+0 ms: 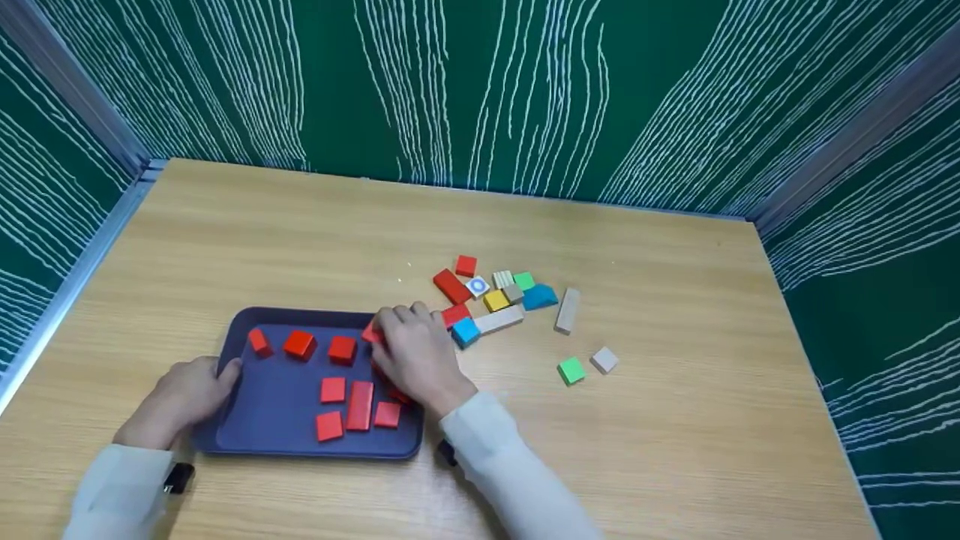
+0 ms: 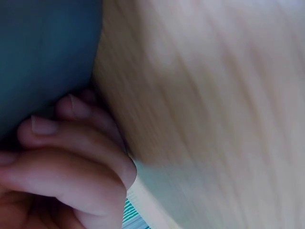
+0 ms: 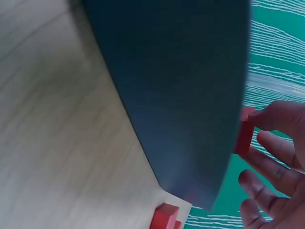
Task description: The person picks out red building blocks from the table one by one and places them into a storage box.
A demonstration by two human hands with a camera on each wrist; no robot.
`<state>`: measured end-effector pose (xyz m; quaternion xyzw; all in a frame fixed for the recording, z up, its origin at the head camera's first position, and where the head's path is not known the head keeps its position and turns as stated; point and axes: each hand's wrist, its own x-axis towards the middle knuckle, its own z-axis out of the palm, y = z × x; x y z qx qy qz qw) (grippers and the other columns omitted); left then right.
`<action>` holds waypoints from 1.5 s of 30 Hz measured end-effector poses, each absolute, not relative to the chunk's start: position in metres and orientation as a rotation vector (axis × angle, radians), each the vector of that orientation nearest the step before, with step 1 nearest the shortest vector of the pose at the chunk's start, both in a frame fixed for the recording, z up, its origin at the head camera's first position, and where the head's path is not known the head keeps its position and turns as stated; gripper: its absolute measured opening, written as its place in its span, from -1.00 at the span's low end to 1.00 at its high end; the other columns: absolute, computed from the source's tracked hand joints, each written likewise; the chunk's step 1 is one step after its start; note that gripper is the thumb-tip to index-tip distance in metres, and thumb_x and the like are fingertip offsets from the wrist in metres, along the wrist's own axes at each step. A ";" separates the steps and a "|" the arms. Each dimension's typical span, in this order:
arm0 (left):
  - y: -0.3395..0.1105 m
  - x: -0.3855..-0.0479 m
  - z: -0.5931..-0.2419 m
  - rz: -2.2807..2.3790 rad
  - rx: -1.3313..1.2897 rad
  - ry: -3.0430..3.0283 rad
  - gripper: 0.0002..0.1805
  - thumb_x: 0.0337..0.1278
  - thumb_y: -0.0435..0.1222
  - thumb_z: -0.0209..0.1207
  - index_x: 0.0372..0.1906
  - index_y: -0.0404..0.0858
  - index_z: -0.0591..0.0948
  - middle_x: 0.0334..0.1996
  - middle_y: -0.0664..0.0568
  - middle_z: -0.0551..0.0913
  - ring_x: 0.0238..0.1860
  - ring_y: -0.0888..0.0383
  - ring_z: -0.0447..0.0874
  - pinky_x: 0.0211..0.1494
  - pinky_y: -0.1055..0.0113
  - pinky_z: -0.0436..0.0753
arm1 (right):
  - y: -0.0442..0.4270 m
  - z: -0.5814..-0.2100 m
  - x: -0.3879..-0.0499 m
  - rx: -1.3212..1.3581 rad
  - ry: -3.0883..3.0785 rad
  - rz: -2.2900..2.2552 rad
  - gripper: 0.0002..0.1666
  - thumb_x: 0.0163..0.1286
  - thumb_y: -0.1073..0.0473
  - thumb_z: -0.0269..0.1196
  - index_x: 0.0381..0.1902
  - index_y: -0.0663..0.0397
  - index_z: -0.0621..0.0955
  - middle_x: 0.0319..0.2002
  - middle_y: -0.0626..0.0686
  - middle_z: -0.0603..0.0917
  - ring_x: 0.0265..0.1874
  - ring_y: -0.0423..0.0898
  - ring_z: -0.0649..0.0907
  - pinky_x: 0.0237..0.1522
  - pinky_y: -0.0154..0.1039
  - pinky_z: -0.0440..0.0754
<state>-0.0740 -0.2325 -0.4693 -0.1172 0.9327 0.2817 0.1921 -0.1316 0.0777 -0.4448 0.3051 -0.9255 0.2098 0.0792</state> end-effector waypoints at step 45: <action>-0.235 -0.074 -0.473 0.782 -0.325 2.624 -0.54 0.53 -0.08 -0.13 -0.45 -0.25 0.54 -0.55 -0.12 0.50 -0.52 0.01 0.53 -0.51 0.21 0.44 | 0.134 -0.441 -0.162 0.482 -2.918 0.648 -0.68 0.35 0.13 0.36 0.02 0.11 0.63 -0.06 0.11 0.66 -0.09 0.08 0.52 -0.03 0.02 0.46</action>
